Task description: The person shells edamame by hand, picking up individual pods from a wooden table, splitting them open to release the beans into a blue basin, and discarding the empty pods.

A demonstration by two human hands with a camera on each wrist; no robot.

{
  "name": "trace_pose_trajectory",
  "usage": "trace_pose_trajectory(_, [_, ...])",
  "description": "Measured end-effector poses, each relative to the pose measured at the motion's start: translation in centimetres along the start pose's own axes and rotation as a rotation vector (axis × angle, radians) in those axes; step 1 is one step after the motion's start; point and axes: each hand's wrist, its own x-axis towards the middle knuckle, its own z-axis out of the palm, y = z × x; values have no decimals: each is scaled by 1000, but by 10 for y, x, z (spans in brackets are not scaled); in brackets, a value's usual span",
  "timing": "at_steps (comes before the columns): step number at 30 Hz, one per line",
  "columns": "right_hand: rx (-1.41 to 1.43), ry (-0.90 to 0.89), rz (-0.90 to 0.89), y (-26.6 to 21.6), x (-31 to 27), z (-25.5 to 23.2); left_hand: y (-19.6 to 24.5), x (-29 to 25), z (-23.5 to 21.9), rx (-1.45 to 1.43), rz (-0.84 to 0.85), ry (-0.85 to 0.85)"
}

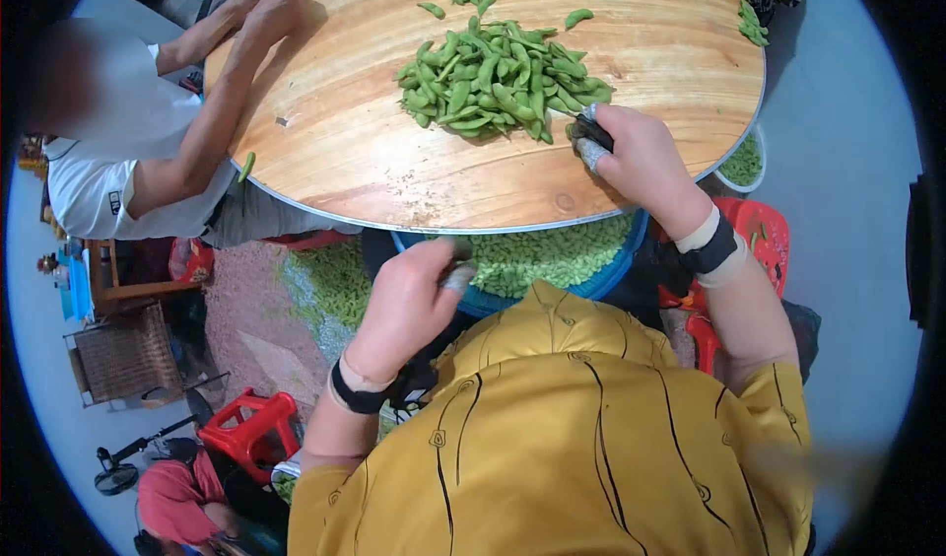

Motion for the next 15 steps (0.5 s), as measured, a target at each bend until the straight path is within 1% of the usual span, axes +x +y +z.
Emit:
trace_pose_trajectory(1, [-4,-6,1,0,-2,-2,6,9,3,-7,-1,0])
trace_pose_trajectory(3, [231,-16,144,-1,-7,-4,17,26,9,11,141,-35])
trace_pose_trajectory(4, [231,-17,147,2,-9,-4,23,34,12,10,140,-38])
trace_pose_trajectory(6, [629,-30,115,8,-13,-2,33,48,18,-16,215,62])
trace_pose_trajectory(7, [631,-33,114,5,-15,-7,42,56,16,33,218,94])
trace_pose_trajectory(8, [750,-126,180,-2,-18,-18,48,63,19,34,210,94])
trace_pose_trajectory(9, [869,-220,246,-8,-21,-25,52,70,24,-89,229,132])
trace_pose_trajectory(10, [875,-225,246,-10,-24,-27,54,76,26,-212,248,170])
trace_pose_trajectory(11, [974,-259,252,-12,-26,-29,49,81,29,-265,262,82])
trace_pose_trajectory(12, [1074,-290,258,-12,-28,-31,50,83,29,-260,258,78])
trace_pose_trajectory(13, [1022,-296,264,-11,-30,-33,50,84,27,-271,212,-9])
trace_pose_trajectory(14, [1033,-290,267,-11,-33,-32,51,85,26,-280,164,-98])
trace_pose_trajectory(15, [1001,-241,238,-13,-37,-31,50,84,28,-257,121,-144])
